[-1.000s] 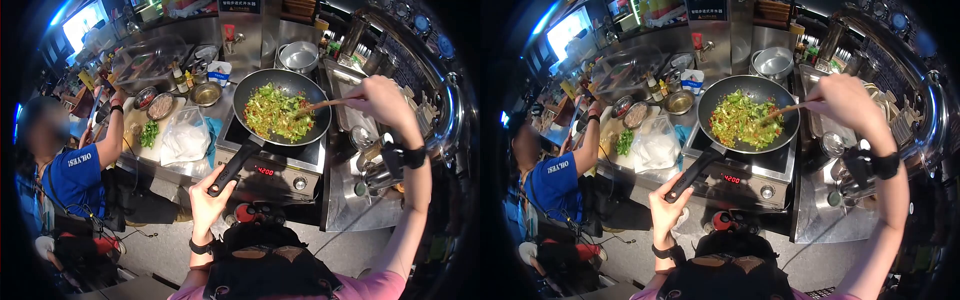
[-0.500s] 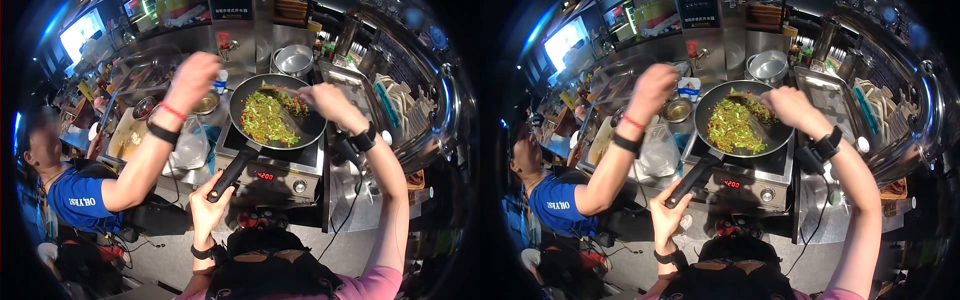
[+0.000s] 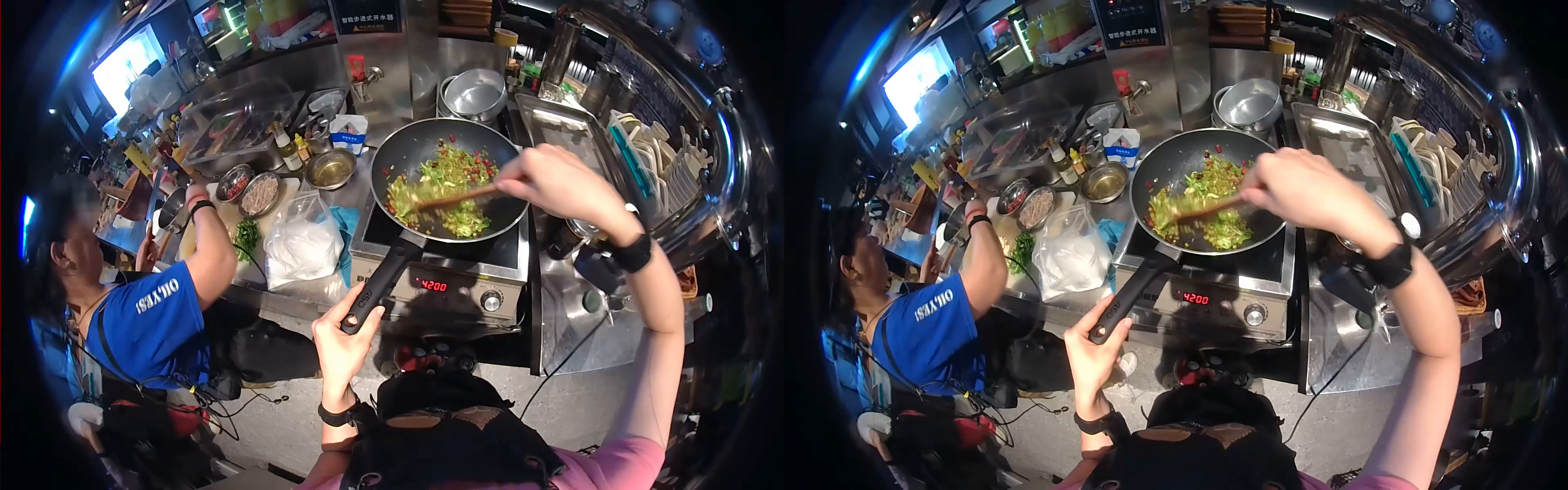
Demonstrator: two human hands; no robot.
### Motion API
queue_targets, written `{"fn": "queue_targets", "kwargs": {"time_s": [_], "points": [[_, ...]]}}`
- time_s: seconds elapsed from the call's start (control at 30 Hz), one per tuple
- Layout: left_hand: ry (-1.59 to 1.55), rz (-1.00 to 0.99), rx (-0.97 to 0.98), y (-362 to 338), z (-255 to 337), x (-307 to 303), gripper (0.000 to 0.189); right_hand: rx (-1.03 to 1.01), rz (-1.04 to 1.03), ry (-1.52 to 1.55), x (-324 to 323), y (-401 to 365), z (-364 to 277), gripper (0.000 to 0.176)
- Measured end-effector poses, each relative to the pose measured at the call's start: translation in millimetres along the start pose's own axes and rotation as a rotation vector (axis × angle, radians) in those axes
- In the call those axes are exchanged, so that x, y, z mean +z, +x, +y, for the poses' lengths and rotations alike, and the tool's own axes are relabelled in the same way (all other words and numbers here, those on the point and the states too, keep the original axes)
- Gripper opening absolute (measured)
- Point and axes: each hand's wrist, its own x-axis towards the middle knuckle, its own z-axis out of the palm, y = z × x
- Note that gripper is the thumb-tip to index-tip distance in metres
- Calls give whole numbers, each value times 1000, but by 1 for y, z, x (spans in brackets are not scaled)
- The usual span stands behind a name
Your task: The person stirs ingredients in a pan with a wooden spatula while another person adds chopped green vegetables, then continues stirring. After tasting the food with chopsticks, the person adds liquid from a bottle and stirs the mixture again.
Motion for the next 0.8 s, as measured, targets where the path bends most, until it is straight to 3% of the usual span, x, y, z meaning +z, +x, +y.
{"fn": "queue_targets", "kwargs": {"time_s": [0.2,0.23,0.33,0.43,0.53,0.6,0.7,0.73,0.8], "points": [[42,3,-29,-1,8,-1,44,-5,303,-31,34,35,14,20],[46,3,-28,0,8,0,44,28,249,-31,41,41,13,22],[51,5,-26,0,8,-2,44,-145,144,11,50,35,11,25],[41,6,-9,-1,7,-2,45,-52,-78,-77,2,3,5,27],[41,4,20,1,1,-1,45,-39,-63,-68,-59,-28,-1,20],[37,8,30,2,1,-1,46,48,-203,-147,-80,-32,-3,19],[43,-9,18,2,2,-3,47,47,-154,-133,-39,-10,4,19],[47,-15,13,2,2,-4,47,-74,-5,-162,-12,-3,16,19],[55,-18,7,4,1,-5,47,-67,99,-306,5,5,11,16]]}}
